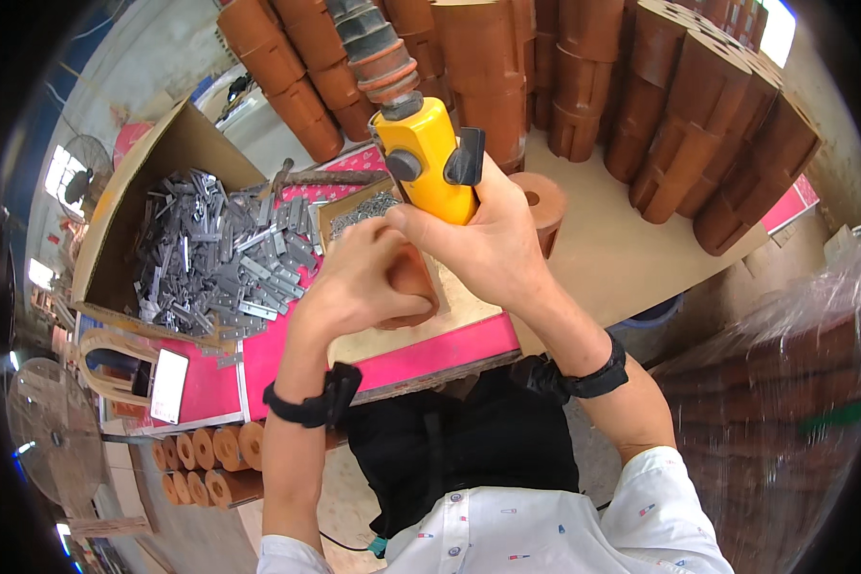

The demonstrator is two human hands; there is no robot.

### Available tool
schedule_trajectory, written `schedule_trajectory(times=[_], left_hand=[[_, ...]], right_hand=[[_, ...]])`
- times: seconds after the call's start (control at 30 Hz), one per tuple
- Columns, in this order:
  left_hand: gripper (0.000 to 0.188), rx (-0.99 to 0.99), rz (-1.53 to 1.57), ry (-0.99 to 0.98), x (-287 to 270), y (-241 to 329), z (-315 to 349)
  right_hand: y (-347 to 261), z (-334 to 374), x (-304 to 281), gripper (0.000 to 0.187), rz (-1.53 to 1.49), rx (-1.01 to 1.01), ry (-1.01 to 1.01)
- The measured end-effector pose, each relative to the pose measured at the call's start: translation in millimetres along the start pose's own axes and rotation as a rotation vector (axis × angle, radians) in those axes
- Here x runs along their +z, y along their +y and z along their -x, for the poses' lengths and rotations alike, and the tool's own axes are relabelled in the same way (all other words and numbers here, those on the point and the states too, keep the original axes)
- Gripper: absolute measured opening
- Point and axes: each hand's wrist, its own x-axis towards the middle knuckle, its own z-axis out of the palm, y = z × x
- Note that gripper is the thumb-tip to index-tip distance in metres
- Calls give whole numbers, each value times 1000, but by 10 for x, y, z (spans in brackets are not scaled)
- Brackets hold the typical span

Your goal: Attaching metal hinges to cylindrical wooden blocks using an electric screwdriver and a hammer.

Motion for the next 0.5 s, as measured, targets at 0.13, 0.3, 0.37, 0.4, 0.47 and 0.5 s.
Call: schedule_trajectory(times=[0.13,0.3,0.37,0.4,0.47,0.5], left_hand=[[85,-39,398,221,218,-279,343],[85,-51,560,258,346,-320,431],[88,-48,470,213,317,-328,407],[88,-48,474,216,315,-345,410],[90,-28,515,198,309,-387,420],[90,-32,517,202,323,-406,432]], right_hand=[[-4,1,7,37,38,-3,2],[102,-3,9,36,72,-8,-24],[156,8,43,33,100,-52,-24],[169,15,55,30,130,-97,-15],[167,17,60,33,106,-55,-28],[171,20,73,37,75,-14,-39]])
